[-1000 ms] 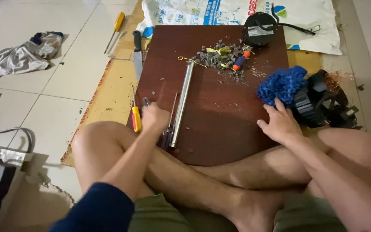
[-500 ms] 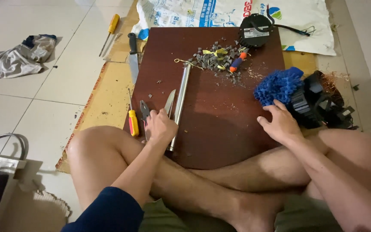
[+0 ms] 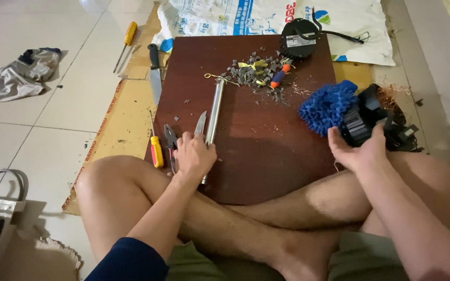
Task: Repairing an electronic fan motor by stripping wires with a knife and using a screwdriver to disassemble the housing.
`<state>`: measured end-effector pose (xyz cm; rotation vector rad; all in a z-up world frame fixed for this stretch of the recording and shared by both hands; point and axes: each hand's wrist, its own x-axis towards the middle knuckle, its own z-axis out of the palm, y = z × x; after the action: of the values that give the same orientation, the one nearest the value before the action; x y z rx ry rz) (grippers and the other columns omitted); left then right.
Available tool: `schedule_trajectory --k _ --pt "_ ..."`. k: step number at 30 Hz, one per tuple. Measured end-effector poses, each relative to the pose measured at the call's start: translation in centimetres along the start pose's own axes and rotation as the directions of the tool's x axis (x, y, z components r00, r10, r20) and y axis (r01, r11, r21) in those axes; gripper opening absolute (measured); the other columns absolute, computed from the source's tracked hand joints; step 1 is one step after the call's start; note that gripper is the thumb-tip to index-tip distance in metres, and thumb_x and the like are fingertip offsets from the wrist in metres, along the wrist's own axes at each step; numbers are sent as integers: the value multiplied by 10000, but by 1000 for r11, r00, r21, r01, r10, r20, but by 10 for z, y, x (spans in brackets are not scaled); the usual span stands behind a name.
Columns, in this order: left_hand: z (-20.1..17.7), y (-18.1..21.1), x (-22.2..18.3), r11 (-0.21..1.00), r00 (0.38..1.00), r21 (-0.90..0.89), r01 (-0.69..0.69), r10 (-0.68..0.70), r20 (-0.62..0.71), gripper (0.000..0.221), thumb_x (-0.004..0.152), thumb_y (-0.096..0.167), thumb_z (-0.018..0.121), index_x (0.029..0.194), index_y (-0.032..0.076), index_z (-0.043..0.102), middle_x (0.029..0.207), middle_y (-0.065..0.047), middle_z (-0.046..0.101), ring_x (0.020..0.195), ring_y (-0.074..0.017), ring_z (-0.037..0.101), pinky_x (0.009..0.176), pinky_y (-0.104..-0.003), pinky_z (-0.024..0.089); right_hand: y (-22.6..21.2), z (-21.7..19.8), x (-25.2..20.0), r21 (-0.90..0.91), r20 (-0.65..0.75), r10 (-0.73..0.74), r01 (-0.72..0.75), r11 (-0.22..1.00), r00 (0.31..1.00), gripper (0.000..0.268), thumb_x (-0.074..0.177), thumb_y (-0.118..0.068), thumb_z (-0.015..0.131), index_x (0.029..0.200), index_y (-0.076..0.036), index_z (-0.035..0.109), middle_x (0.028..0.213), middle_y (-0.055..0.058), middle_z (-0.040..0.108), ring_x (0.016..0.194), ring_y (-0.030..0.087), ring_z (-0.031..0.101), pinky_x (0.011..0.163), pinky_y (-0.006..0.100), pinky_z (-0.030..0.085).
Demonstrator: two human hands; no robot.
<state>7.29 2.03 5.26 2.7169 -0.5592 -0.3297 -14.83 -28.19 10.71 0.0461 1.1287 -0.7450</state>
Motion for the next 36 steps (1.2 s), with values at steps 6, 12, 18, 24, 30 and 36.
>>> schedule_trajectory --k 6,12,18,24,30,36 --pt "8 -2 -8 988 980 13 -156 153 127 413 953 332 658 1195 -1 694 1415 -244 520 1089 -478 655 930 -593 558 -15 2 37 56 -31 40 -38 998 999 392 1083 -125 529 1384 125 541 1304 313 698 1153 406 771 954 461 737" --pt "57 -27 18 983 986 102 -154 146 81 362 805 333 626 1077 131 752 1154 -158 675 1069 -446 743 936 -535 589 3 -25 22 -600 201 137 11 800 970 487 998 -33 474 1452 79 338 1469 320 427 1362 507 555 1148 611 522" --pt "75 -40 28 974 981 121 -191 186 48 346 805 367 661 1063 158 759 1126 -149 711 1075 -417 753 938 -508 601 46 -21 -26 -835 332 88 249 490 939 553 854 126 504 1386 100 357 1443 318 447 1243 614 570 1025 772 497" --pt "59 -29 20 996 999 72 -53 53 3 428 814 353 729 1155 133 596 1243 -157 608 988 -495 750 871 -574 627 45 -8 -74 -903 267 240 156 400 933 462 935 42 567 1376 105 443 1443 328 467 1339 574 530 1117 716 454" --pt "63 -29 22 998 999 49 -40 40 0 419 804 325 709 1149 131 574 1276 -169 582 1001 -526 739 880 -593 618 -9 36 -1 -883 455 -15 453 119 890 922 939 -587 682 1658 -171 283 1619 248 323 1458 498 383 1075 816 355" --pt "43 -14 9 998 1000 60 3 -4 13 416 829 312 717 1179 115 608 1315 -180 605 1057 -511 736 914 -574 620 46 56 21 -534 472 175 438 -723 864 1141 796 -687 786 1641 -32 389 1663 278 384 1529 481 366 1216 643 352"
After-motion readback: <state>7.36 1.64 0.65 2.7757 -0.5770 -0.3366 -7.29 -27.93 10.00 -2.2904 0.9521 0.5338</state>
